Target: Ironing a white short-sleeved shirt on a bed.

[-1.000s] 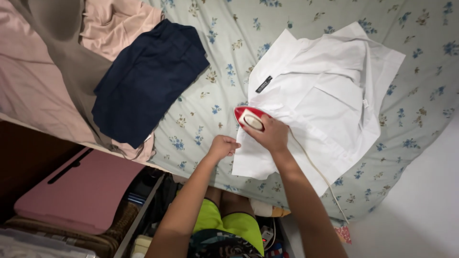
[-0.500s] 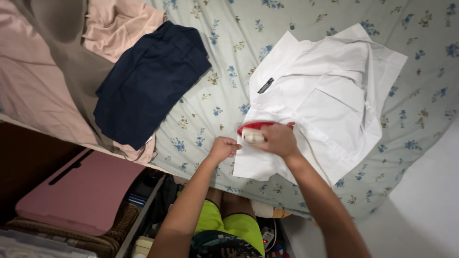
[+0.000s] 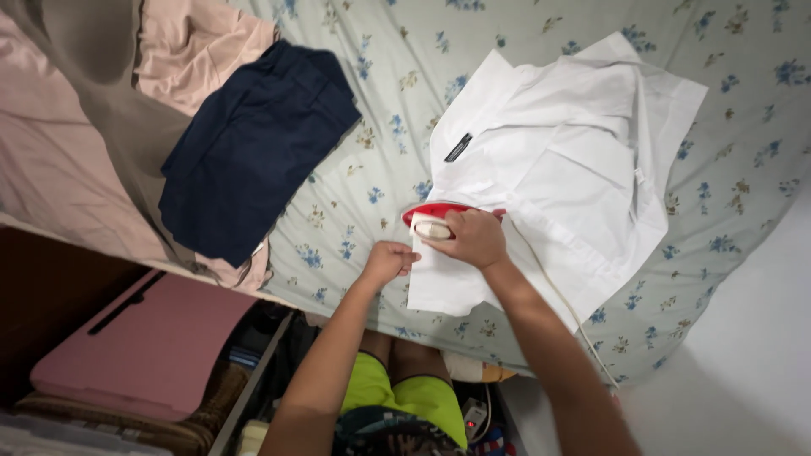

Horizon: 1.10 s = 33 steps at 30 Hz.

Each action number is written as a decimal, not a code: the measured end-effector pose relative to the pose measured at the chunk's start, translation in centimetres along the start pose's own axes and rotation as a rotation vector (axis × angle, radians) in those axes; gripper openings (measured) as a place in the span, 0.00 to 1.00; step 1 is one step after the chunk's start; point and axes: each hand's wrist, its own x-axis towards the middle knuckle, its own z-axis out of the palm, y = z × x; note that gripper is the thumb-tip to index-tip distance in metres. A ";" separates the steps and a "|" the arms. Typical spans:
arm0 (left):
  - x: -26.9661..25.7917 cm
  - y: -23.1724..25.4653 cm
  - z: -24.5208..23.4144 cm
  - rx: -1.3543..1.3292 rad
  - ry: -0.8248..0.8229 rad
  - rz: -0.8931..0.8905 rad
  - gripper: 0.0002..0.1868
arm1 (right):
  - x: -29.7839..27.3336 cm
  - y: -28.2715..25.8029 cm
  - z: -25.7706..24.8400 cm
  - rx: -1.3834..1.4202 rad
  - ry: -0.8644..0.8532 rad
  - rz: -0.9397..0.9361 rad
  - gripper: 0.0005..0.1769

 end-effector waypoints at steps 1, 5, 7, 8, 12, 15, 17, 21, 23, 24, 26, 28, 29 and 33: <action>0.0 0.3 0.1 0.004 -0.003 0.009 0.10 | 0.4 -0.6 0.1 -0.006 0.008 -0.002 0.31; 1.4 -1.4 -0.5 -0.072 -0.021 0.029 0.05 | 0.3 -1.3 0.4 -0.038 -0.007 0.062 0.27; 1.5 -1.8 -0.5 -0.135 -0.066 0.050 0.08 | 0.0 -1.1 0.5 0.006 0.006 -0.142 0.24; 0.8 -1.1 -0.3 -0.071 -0.034 0.021 0.05 | 0.3 -1.1 0.9 -0.039 0.044 0.042 0.27; 0.5 -0.4 -0.1 -0.028 0.007 0.004 0.09 | 1.0 -2.6 0.0 0.062 0.094 0.044 0.25; 0.2 0.2 0.2 0.018 0.029 -0.014 0.08 | 0.4 -0.7 1.0 0.027 0.004 0.137 0.30; 0.9 -0.3 0.1 -0.011 0.019 -0.004 0.08 | 1.3 -1.8 0.9 0.018 0.068 0.224 0.29; 1.1 -0.9 -0.4 -0.047 -0.027 0.042 0.06 | 0.7 -2.8 -0.3 0.121 0.001 0.039 0.28; 0.8 -1.0 -0.1 -0.048 -0.017 0.038 0.07 | 0.3 -2.5 0.1 0.083 0.051 0.148 0.28; 0.8 -0.9 -0.1 -0.053 -0.003 0.031 0.08 | 0.3 -2.2 0.3 0.051 0.097 0.255 0.29; 0.5 -0.5 0.0 -0.046 0.000 0.015 0.08 | 0.4 -2.4 1.0 0.036 0.105 0.280 0.30; 0.2 -0.5 -0.3 -0.040 0.011 -0.009 0.08 | 0.5 -2.5 1.1 0.030 0.106 0.307 0.31; 0.3 -0.6 -0.2 -0.037 -0.012 0.027 0.07 | 0.4 -2.4 0.5 0.052 0.102 0.182 0.28; -0.4 0.1 0.1 0.037 0.024 0.021 0.07 | 0.8 -2.6 0.5 -0.040 0.154 0.347 0.32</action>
